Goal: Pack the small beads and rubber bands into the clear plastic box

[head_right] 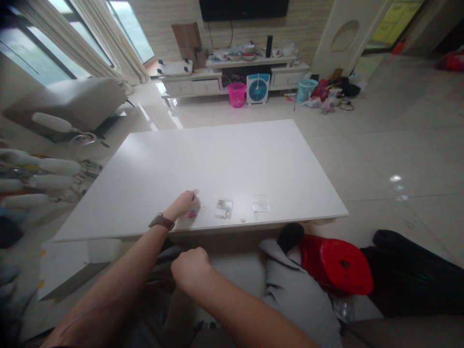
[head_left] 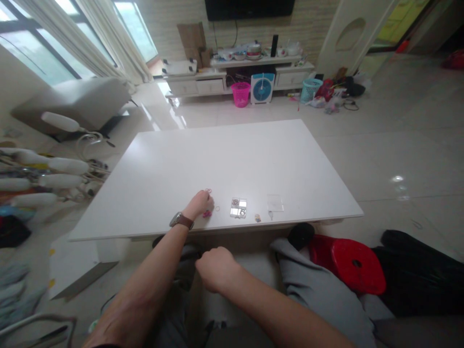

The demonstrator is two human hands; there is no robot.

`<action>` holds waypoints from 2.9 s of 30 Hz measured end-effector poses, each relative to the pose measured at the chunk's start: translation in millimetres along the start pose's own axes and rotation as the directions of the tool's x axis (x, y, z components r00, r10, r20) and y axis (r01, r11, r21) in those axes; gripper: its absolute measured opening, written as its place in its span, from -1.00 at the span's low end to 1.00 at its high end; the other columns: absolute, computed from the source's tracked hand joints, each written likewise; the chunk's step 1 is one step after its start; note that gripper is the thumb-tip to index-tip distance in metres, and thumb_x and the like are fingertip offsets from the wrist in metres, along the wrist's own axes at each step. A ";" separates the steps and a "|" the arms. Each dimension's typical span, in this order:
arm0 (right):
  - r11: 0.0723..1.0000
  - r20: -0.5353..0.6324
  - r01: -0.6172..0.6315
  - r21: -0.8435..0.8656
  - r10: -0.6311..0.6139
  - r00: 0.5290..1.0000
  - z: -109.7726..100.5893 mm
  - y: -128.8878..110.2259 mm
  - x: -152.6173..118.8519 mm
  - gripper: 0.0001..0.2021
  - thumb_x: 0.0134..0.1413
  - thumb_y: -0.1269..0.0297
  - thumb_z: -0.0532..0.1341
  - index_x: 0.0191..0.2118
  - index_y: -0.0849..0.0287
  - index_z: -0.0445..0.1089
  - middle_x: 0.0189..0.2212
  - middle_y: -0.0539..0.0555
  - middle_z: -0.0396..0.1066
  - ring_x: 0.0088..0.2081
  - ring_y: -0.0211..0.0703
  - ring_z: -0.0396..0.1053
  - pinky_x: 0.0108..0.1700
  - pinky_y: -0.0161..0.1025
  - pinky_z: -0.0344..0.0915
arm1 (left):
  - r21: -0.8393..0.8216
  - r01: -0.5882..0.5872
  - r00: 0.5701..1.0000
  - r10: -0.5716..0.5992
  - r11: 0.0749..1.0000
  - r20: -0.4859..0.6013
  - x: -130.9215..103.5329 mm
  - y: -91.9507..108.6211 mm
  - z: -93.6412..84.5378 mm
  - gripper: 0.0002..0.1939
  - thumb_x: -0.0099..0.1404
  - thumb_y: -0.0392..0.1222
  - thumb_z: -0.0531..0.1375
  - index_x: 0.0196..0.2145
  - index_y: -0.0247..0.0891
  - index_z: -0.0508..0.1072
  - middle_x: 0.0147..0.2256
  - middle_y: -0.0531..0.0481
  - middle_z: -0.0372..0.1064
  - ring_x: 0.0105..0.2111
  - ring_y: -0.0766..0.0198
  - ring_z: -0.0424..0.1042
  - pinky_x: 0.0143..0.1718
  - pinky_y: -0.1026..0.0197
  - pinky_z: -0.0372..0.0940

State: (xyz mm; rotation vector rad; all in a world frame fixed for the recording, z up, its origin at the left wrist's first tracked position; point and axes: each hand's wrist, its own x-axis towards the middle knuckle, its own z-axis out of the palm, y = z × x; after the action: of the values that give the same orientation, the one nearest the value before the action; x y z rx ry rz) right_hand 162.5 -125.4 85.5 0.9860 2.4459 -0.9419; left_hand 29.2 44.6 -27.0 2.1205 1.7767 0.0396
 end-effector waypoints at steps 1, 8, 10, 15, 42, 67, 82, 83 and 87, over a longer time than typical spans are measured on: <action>1.000 -0.004 -0.001 0.001 0.001 1.000 0.1 0.2 0.0 -0.74 0.22 0.42 0.21 -0.04 0.29 0.57 -0.08 0.32 0.57 -0.03 0.11 0.55 -0.08 -0.04 0.51 | 0.011 -0.015 1.000 0.015 1.000 -0.007 0.5 1.4 -3.4 -0.82 0.28 -0.32 0.09 -0.39 -0.33 0.49 -0.42 -0.17 0.48 -0.35 0.16 0.44 -0.26 0.21 0.24; 1.000 0.001 -0.008 -0.007 0.008 1.000 -0.8 0.8 -1.4 -0.73 0.25 0.43 0.16 -0.03 0.29 0.56 -0.07 0.31 0.57 -0.01 0.09 0.54 -0.08 -0.05 0.52 | -0.102 -0.086 0.996 0.088 0.991 0.010 -1.4 10.1 -15.6 -0.83 0.26 -0.27 0.15 -0.25 -0.33 0.53 -0.32 -0.11 0.54 -0.34 0.22 0.45 -0.29 0.24 0.28; 1.000 -0.002 -0.010 -0.007 0.010 1.000 -0.3 0.9 -1.4 -0.73 0.25 0.43 0.16 -0.04 0.29 0.56 -0.08 0.31 0.57 -0.02 0.09 0.54 -0.09 -0.06 0.52 | -0.107 -0.111 0.991 0.117 0.988 0.057 -2.4 11.7 -15.3 -0.84 0.22 -0.30 0.17 -0.30 -0.32 0.56 -0.32 -0.11 0.55 -0.34 0.23 0.46 -0.28 0.25 0.29; 1.000 -0.004 -0.011 -0.010 0.011 1.000 0.6 0.7 -0.6 -0.74 0.23 0.44 0.18 -0.05 0.30 0.56 -0.10 0.32 0.58 -0.03 0.09 0.55 -0.08 -0.06 0.52 | -0.079 -0.158 0.980 0.167 0.984 0.113 -5.9 16.2 -12.5 -0.85 0.13 -0.39 0.19 -0.40 -0.31 0.58 -0.41 -0.06 0.51 -0.40 0.26 0.44 -0.31 0.27 0.29; 1.000 -0.049 0.007 0.004 -0.007 0.999 1.8 4.9 -6.2 -0.75 0.20 0.46 0.19 -0.06 0.32 0.56 -0.11 0.32 0.58 -0.05 0.12 0.55 -0.10 -0.03 0.50 | 0.078 0.032 0.998 -0.028 0.996 -0.048 20.1 1.3 -7.6 -0.72 0.30 -0.27 0.07 -0.25 -0.40 0.58 -0.16 -0.32 0.52 -0.12 0.08 0.48 -0.05 0.17 0.31; 0.998 -0.090 0.021 0.052 -0.016 0.996 -0.2 7.7 -21.9 -0.75 0.27 0.42 0.14 -0.09 0.31 0.57 -0.12 0.29 0.58 -0.06 0.08 0.55 -0.09 -0.06 0.49 | -0.007 0.190 0.981 -0.190 0.982 -0.044 21.1 -5.7 -6.8 -0.85 0.16 -0.33 0.19 -0.34 -0.34 0.57 -0.30 -0.17 0.58 -0.28 0.17 0.51 -0.24 0.26 0.32; 1.000 -0.038 0.023 0.017 -0.023 0.999 4.9 -0.4 -9.2 -0.78 0.27 0.41 0.17 -0.09 0.29 0.56 -0.13 0.28 0.58 -0.05 0.06 0.55 -0.08 -0.07 0.50 | -0.344 -0.214 0.962 0.258 0.914 0.089 -22.3 105.7 -0.7 -0.84 0.11 -0.37 0.20 -0.37 -0.29 0.58 -0.44 -0.03 0.51 -0.41 0.25 0.45 -0.35 0.26 0.28; 1.000 -0.030 0.025 0.012 -0.025 0.999 5.4 -0.7 -8.3 -0.78 0.27 0.41 0.17 -0.09 0.29 0.56 -0.13 0.29 0.58 -0.05 0.07 0.55 -0.08 -0.07 0.50 | -0.326 -0.237 0.959 0.275 0.915 0.076 -23.1 109.1 2.4 -0.83 0.11 -0.39 0.19 -0.36 -0.30 0.58 -0.44 -0.03 0.51 -0.41 0.25 0.44 -0.35 0.26 0.27; 1.000 -0.025 0.013 0.015 -0.013 1.000 7.7 -1.8 -5.4 -0.78 0.28 0.44 0.16 -0.11 0.31 0.56 -0.15 0.30 0.58 -0.07 0.07 0.56 -0.11 -0.10 0.51 | -0.218 -0.313 0.946 0.323 0.924 0.013 -23.4 111.8 9.3 -0.78 0.12 -0.43 0.15 -0.33 -0.30 0.57 -0.40 -0.07 0.50 -0.40 0.23 0.41 -0.31 0.22 0.26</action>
State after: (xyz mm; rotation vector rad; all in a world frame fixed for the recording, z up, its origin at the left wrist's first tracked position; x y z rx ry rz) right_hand 165.5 -134.2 83.6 0.9937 2.4724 -0.9589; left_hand 132.4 4.8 2.7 2.2053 1.3174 0.2509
